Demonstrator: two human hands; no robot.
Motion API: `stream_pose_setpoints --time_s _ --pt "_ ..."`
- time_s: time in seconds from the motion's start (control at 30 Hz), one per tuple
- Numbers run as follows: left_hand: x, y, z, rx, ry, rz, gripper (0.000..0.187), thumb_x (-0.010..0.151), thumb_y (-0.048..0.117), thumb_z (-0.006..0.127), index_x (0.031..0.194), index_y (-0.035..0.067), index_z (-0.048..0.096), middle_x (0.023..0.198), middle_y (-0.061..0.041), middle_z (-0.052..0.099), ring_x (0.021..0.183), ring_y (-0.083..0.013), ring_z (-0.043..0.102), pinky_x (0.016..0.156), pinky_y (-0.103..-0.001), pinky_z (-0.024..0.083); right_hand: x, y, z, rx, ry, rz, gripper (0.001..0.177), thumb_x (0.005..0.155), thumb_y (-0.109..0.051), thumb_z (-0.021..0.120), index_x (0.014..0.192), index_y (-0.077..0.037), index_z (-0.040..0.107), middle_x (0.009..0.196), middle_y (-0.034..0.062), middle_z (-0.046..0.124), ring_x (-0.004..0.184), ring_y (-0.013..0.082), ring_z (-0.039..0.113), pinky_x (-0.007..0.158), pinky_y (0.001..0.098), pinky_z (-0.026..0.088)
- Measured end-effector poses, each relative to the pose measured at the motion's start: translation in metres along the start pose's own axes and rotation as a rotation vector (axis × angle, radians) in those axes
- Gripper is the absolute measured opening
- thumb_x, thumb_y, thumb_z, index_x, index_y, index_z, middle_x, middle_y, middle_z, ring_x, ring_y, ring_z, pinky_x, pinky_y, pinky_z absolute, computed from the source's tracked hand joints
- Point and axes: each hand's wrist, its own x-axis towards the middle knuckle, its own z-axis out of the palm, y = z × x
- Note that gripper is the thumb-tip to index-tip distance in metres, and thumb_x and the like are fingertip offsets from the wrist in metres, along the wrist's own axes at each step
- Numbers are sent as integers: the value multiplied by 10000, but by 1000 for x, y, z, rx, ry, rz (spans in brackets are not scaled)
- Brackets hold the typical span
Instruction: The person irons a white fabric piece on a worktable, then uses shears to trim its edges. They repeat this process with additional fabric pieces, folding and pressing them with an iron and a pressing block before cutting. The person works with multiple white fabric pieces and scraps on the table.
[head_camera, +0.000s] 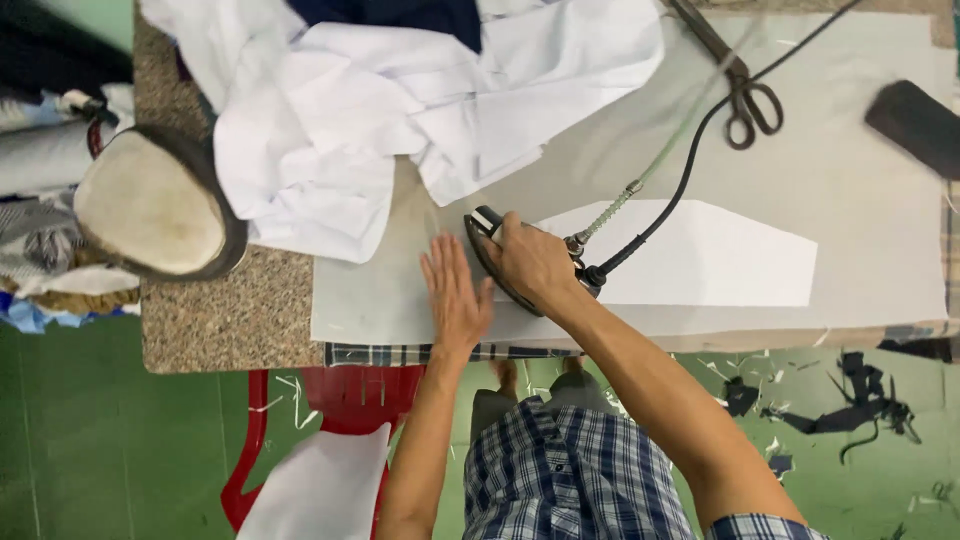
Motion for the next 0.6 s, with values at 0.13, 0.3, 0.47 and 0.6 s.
stream_pose_setpoints --time_s 0.13,0.3,0.47,0.6 --pt "31 28 50 64 -211 127 790 1010 384 557 1602 -25 233 1679 -239 197 1565 -385 131 1244 -603 -7 -8 66 -13 67 76 162 424 1042 -493 441 1020 -73 501 797 223 707 803 404 755 719 499 605" --pt "52 50 51 255 -485 119 785 1028 521 466 1573 -27 323 1661 -232 263 1556 -371 193 1262 -573 13 -25 140 -38 137 150 325 402 1051 -454 474 995 -59 519 784 247 703 791 416 751 696 506 606" --pt "52 51 57 341 -495 140 797 1020 532 440 1581 -21 314 1664 -242 256 1553 -378 199 1252 -586 26 -45 198 -53 143 202 401 394 1058 -428 481 997 -42 529 767 258 699 763 424 749 670 513 607" --pt "48 48 59 368 -497 128 803 1023 557 385 1588 -7 302 1678 -232 230 1559 -372 182 1257 -577 23 -56 235 -55 140 218 446 390 1058 -427 486 1012 -42 529 771 250 703 760 420 752 666 515 608"
